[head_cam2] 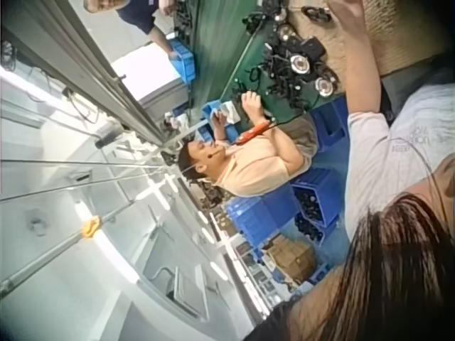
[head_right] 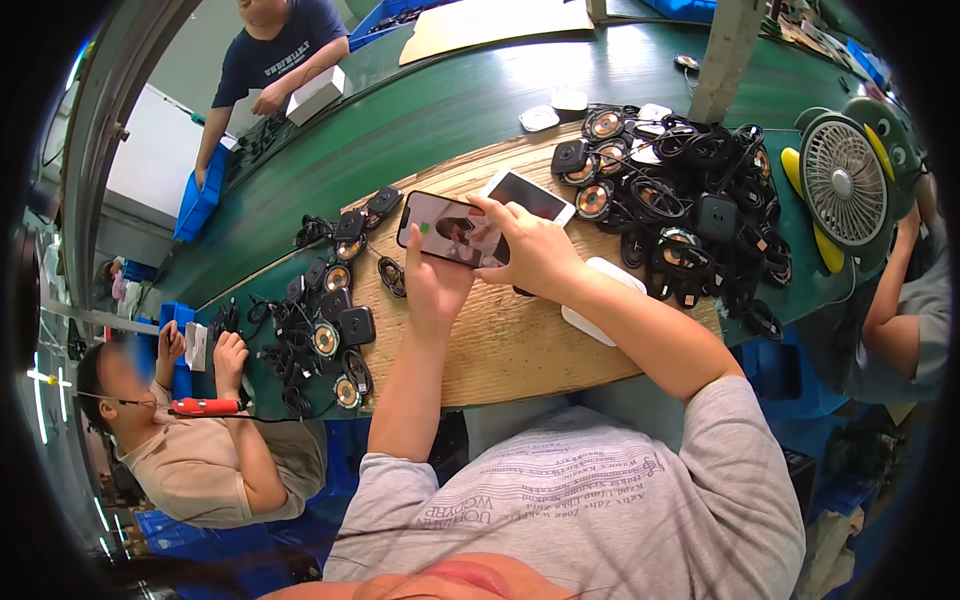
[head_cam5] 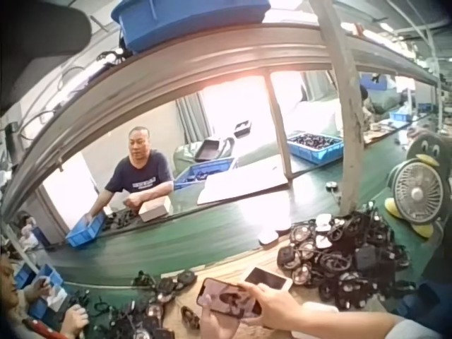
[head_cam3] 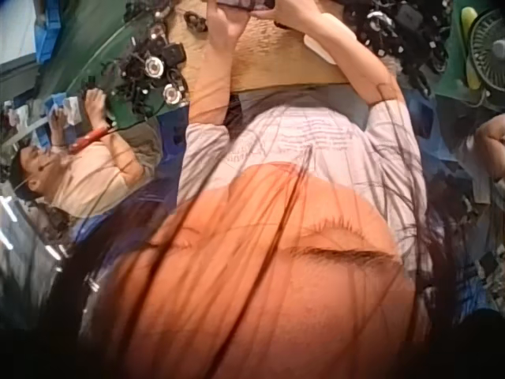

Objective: Assemble and inspect electronic device components on a factory assembly line.

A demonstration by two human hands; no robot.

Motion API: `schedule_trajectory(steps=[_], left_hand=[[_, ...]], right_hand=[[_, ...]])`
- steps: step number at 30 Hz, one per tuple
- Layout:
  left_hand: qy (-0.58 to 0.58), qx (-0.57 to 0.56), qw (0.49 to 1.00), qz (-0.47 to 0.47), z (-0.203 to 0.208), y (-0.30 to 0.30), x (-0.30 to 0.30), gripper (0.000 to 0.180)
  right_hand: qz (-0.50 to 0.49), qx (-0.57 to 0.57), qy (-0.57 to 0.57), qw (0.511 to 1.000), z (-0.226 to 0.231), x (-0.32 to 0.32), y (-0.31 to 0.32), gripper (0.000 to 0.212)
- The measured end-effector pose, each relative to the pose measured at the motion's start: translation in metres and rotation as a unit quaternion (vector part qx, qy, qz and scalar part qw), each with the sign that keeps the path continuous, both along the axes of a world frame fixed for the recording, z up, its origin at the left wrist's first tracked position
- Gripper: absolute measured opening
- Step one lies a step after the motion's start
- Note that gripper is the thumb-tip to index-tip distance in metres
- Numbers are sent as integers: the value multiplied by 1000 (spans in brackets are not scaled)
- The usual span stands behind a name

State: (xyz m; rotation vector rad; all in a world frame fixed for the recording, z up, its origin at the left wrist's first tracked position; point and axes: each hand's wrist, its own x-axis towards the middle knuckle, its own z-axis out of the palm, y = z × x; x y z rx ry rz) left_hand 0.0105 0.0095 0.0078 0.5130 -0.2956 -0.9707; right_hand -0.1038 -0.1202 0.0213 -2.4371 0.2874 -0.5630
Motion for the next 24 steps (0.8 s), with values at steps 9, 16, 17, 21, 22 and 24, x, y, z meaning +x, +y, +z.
schedule_trajectory(steps=[9, 16, 17, 21, 22, 24], left_hand=[[-102, 115, 987, 40, -25, 0, 11, 53], [-120, 138, 981, 64, -25, -5, 18, 48], [-136, 116, 980, 84, -26, 1, 25, 45], [-115, 186, 949, 228, -19, 3, 25, 32], [-116, 182, 952, 219, -18, -3, 23, 32], [-210, 214, 906, 299, -16, -4, 18, 34]], right_hand=[[-3, 23, 53, 998, 10, -1, -6, 90], [-77, -62, 64, 993, 60, -51, -34, 86], [-93, -23, 56, 994, 72, -69, -39, 85], [-244, 57, -70, 966, 57, -157, -83, 81], [-300, 47, -90, 949, 43, -183, -98, 81], [-366, 76, -153, 915, 31, -230, -117, 80]])
